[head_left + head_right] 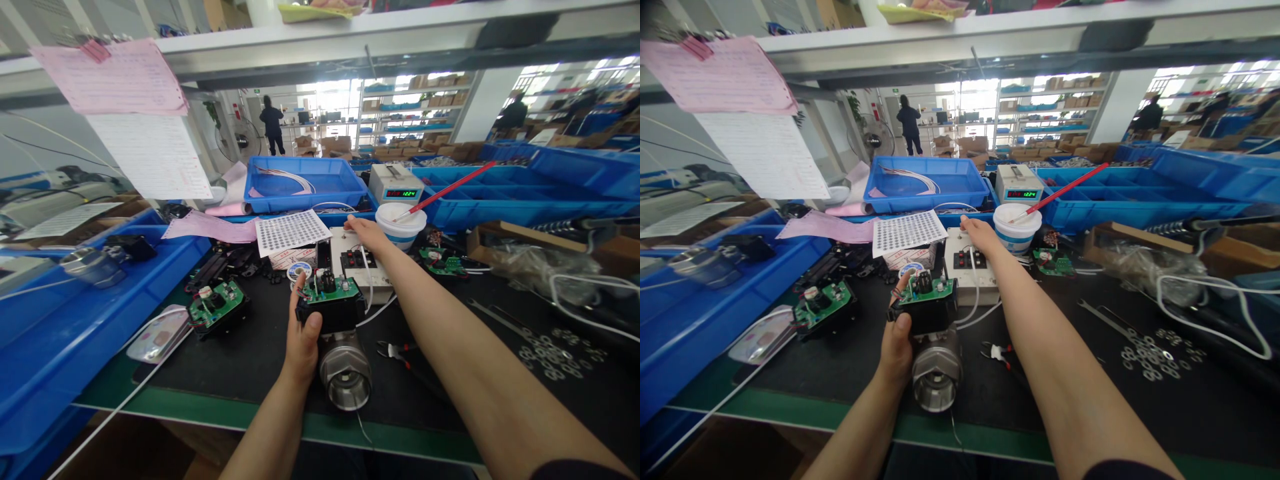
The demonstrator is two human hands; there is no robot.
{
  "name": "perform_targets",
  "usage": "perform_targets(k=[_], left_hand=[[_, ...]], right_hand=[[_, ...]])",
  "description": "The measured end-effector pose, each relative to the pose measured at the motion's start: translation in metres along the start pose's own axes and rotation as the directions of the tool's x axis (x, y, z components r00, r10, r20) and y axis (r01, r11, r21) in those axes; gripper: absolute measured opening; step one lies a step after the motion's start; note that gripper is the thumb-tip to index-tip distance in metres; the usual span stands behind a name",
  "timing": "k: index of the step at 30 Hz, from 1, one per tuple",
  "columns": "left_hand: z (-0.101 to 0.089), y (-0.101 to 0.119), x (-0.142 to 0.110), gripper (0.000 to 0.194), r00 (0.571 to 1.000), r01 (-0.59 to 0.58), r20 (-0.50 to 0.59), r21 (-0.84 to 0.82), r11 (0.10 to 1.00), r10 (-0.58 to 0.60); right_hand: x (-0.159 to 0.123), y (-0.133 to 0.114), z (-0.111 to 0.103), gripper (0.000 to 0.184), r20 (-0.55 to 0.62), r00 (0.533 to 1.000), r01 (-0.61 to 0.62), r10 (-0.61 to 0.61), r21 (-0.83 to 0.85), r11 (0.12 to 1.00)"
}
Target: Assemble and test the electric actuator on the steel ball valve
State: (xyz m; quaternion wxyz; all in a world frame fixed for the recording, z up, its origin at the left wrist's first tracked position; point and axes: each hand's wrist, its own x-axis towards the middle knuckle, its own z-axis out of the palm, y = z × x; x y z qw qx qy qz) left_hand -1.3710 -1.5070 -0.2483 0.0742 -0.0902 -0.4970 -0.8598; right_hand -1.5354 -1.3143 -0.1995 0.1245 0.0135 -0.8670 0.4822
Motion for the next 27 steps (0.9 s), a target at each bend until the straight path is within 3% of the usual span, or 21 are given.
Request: perform_targets(k=[27], left_hand=[[-0.001,-0.0005,-0.0014,0.086,1.0,-0.012,0.014,-0.027,1.0,0.012]], right_hand=[[0.0005,0.0009,0.0,0.043,-0.021,1.0,0.012,-0.012,-0.025,1.0]])
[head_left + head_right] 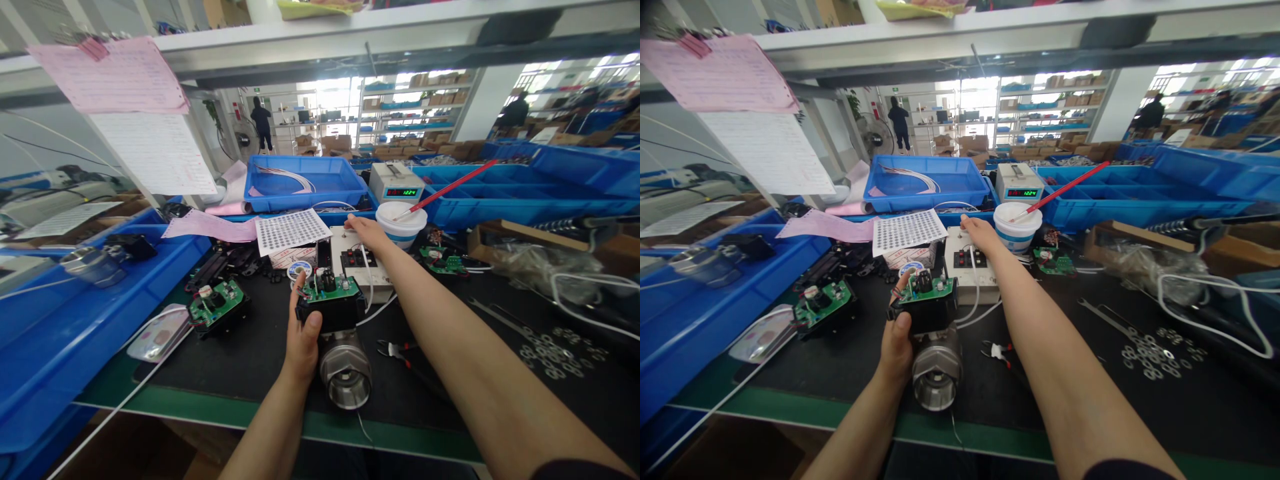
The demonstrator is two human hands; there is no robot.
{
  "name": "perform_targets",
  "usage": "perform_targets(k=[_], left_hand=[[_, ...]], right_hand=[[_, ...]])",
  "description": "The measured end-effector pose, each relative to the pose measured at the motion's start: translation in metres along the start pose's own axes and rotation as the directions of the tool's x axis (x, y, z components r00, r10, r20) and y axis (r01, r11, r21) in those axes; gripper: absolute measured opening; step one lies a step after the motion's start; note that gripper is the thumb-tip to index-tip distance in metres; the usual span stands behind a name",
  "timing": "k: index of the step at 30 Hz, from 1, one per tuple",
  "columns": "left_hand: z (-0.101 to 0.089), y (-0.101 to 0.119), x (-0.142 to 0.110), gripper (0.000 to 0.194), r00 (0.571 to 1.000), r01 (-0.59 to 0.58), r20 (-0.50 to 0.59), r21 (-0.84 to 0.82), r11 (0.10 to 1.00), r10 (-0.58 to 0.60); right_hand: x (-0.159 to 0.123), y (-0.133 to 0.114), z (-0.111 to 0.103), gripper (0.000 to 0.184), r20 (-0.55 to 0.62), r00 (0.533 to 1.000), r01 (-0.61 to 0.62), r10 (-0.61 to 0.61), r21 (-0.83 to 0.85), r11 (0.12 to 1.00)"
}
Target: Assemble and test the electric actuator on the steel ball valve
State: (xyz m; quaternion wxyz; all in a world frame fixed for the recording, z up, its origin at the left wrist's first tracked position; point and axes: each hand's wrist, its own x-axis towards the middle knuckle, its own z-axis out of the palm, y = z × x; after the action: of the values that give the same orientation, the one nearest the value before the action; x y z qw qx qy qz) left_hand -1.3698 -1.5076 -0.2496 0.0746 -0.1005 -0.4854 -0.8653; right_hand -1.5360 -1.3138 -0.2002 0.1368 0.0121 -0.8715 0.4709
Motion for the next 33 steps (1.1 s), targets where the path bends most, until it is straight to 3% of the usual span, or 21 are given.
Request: perform_targets(k=[33], left_hand=[[0.0001,0.0009,0.0011,0.09,1.0,0.008,0.014,0.015,1.0,-0.008]], right_hand=[[-0.0001,0.0026,0.0005,0.042,0.007,1.0,-0.008,0.008,0.042,0.999]])
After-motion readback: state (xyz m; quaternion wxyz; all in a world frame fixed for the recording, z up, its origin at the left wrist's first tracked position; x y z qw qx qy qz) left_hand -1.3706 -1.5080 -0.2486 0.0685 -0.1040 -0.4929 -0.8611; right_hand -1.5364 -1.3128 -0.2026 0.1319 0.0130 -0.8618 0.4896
